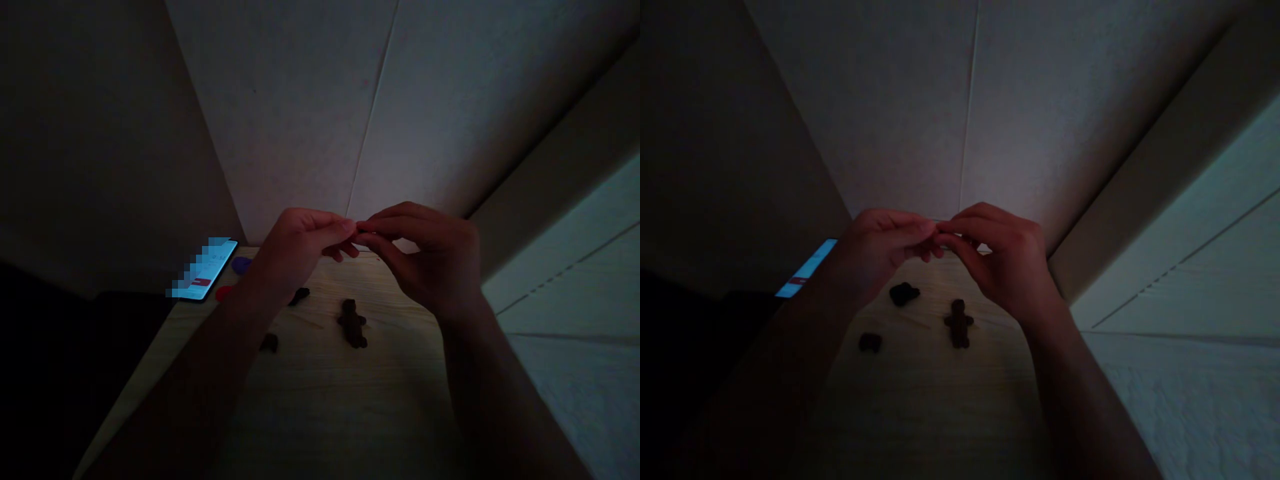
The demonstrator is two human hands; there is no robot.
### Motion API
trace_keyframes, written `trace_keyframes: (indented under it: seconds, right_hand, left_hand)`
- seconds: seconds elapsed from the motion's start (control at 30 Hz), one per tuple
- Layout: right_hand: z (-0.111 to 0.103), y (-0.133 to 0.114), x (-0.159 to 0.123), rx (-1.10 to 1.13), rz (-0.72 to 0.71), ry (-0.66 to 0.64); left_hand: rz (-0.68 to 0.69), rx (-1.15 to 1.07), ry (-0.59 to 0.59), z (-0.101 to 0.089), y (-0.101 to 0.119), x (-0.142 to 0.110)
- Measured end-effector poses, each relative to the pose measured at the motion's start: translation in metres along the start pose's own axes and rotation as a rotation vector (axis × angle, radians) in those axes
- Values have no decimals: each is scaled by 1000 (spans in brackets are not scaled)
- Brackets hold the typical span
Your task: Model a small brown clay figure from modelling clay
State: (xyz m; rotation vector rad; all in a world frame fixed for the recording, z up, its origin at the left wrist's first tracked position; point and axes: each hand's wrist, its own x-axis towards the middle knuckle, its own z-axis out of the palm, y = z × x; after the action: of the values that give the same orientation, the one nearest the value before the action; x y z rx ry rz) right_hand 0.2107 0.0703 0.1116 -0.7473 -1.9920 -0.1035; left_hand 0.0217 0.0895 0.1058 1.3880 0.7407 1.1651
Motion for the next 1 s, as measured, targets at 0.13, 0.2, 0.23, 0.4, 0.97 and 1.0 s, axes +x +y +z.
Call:
trace_keyframes:
  seconds: [0.13,0.2,0.23,0.4,0.97,1.0]
  right_hand:
    - [1,-1,1,-26,32,21]
    - [3,-2,2,-20,61,58]
    - [3,-2,2,-13,69,75]
    - [4,-1,1,110,55,104]
    - [6,-10,2,260,77,149]
    - [7,-12,2,275,97,154]
  left_hand:
    - [6,-24,25,3,1,0]
    - [2,-43,16,5,1,0]
    - [-7,-65,11,5,1,0]
    - [-23,-110,14,3,-1,0]
    - [19,-95,20,1,-1,0]
    - [13,-111,27,2,0,0]
